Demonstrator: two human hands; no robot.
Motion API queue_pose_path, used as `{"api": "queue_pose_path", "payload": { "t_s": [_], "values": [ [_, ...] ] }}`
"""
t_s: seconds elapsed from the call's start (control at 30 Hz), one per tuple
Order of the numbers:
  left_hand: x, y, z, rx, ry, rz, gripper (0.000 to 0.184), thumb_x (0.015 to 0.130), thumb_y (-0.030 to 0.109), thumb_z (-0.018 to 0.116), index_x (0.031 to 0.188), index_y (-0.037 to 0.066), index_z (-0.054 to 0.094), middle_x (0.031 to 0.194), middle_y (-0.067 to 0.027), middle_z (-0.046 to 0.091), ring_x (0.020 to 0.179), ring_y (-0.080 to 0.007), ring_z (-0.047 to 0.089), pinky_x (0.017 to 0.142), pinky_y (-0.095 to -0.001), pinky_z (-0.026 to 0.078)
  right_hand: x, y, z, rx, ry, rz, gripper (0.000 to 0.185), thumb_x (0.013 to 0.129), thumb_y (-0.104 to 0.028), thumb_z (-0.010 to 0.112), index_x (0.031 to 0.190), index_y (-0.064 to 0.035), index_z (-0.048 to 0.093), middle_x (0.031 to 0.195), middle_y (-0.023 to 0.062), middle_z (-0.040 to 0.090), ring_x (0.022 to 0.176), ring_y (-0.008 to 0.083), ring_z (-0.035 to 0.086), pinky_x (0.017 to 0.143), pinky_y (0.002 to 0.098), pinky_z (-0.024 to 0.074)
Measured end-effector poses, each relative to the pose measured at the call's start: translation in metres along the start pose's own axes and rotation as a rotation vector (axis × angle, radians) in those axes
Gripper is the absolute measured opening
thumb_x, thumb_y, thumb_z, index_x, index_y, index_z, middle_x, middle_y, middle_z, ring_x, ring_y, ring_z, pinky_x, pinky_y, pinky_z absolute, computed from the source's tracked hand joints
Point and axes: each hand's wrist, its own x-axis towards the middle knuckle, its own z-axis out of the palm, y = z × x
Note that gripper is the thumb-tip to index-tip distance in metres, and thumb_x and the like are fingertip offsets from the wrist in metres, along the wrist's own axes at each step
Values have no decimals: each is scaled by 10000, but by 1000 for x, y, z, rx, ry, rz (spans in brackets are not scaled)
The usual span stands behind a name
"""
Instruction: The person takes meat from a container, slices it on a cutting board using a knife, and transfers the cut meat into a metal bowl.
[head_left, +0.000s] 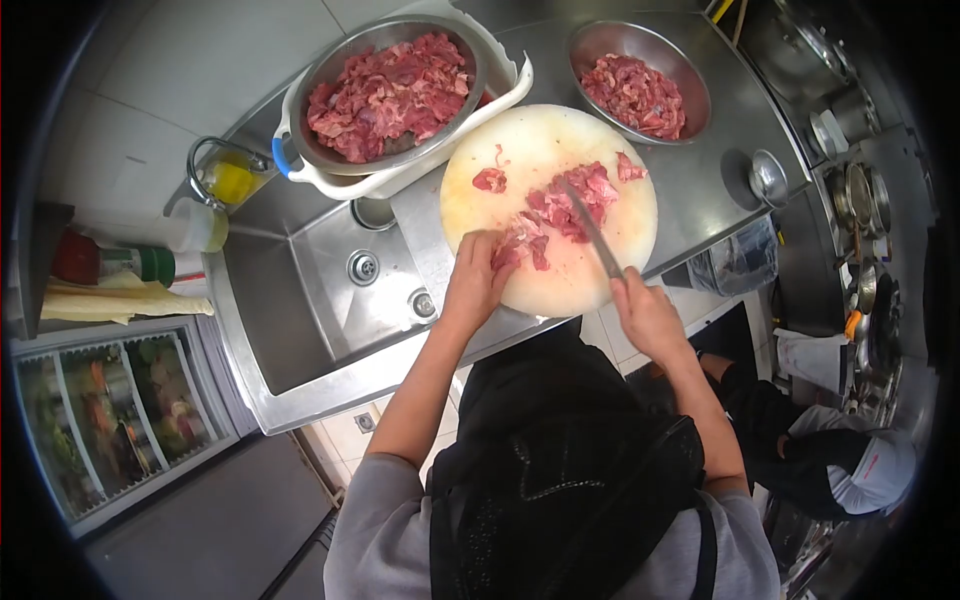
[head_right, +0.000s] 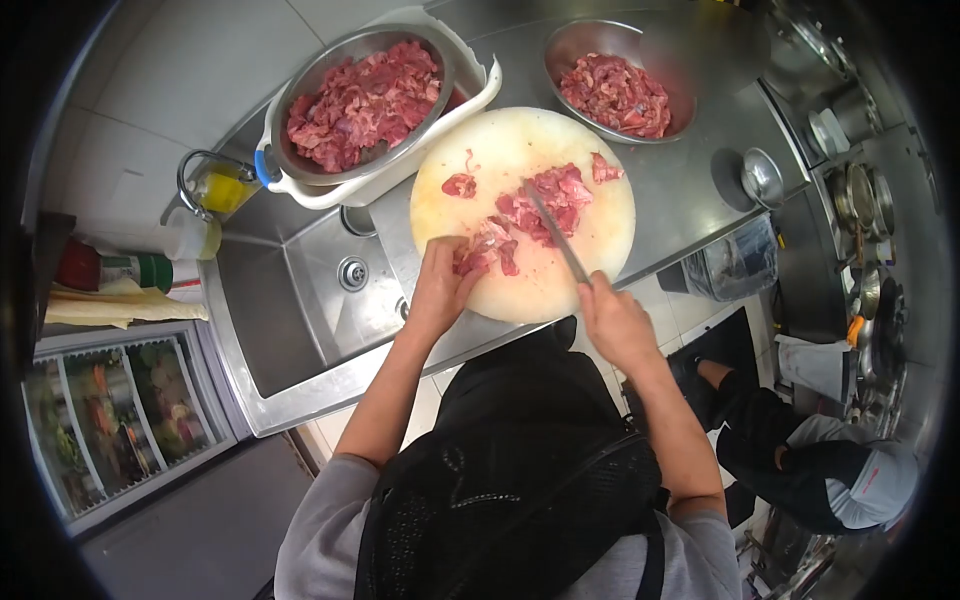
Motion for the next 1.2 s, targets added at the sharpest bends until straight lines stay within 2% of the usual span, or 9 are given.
{"api": "queue_pose_path", "payload": {
  "t_s": [0.07, 0.2, 0.3, 0.4, 0.67, 0.73, 0.93, 1.13, 1.2],
  "values": [
    [28, 2, 1, 324, 160, 272, 749, 909, 176, 887, 1526, -12, 506, 1392, -274, 581, 1263, -413, 620, 1088, -499, 531, 5, 18, -7, -11, 71, 44, 333, 1153, -347, 510, 1163, -26, 599, 857, 315, 743, 855, 572, 726, 818, 687, 560],
    [82, -11, 10, 395, 91, 307, 880, 921, 287, 875, 1618, -16, 431, 1528, -291, 526, 1421, -455, 515, 1208, -522, 442, 23, 57, -25, -226, 225, 135, 299, 1143, -332, 527, 1130, -44, 604, 860, 315, 754, 824, 561, 740, 781, 674, 580],
    [83, 12, 27, -194, -276, 31, 980, 897, 397, 886, 1633, -32, 403, 1589, -283, 491, 1494, -478, 452, 1258, -537, 388, 55, 92, -33, -377, 280, 140, 192, 1105, -206, 519, 1134, -44, 618, 872, 281, 780, 850, 518, 779, 793, 627, 611],
    [46, 37, 56, 355, -56, 286, 1065, 876, 492, 884, 1647, -49, 386, 1612, -308, 464, 1521, -524, 393, 1267, -578, 365, 77, 100, -29, -439, 150, 96, 193, 1069, -150, 518, 1178, -33, 627, 944, 279, 793, 917, 503, 787, 831, 598, 625],
    [97, 61, 126, 424, 322, 129, 880, 912, 487, 852, 1600, 42, 531, 1529, -264, 566, 1482, -470, 449, 1263, -576, 346, 60, 38, -4, -135, -205, 27, 243, 1077, -140, 486, 1218, 22, 598, 1080, 317, 773, 992, 462, 789, 881, 560, 629],
    [101, 63, 131, 357, 408, 111, 563, 919, 375, 843, 1405, 115, 726, 1429, -184, 645, 1394, -400, 534, 1186, -548, 412, 60, 25, -8, -30, -273, 13, 255, 1099, -154, 466, 1215, 40, 585, 1058, 314, 772, 911, 446, 803, 844, 552, 636],
    [107, 49, 141, 98, 560, 1, 222, 862, 202, 837, 1071, 152, 781, 1370, -100, 650, 1170, -392, 622, 1069, -536, 431, 64, 20, -20, 375, -446, 39, 347, 1156, -244, 431, 1197, 79, 550, 916, 261, 753, 562, 328, 741, 668, 505, 633],
    [134, 59, 132, -598, 900, -76, 194, 1106, 72, 671, 1261, -6, 583, 1029, -89, 723, 750, -81, 629, 660, -228, 520, 69, 7, -41, 419, -310, -223, 288, 1136, -239, 499, 1219, 33, 545, 807, 249, 719, 622, 391, 742, 621, 529, 601],
    [153, 118, 103, -768, 935, -17, 188, 1102, 78, 688, 1242, -5, 595, 1032, -108, 737, 710, -88, 614, 618, -235, 502, 76, 5, -54, 327, -171, -299, 290, 1128, -244, 519, 1228, 26, 554, 819, 278, 719, 693, 454, 738, 664, 572, 590]
  ]
}}
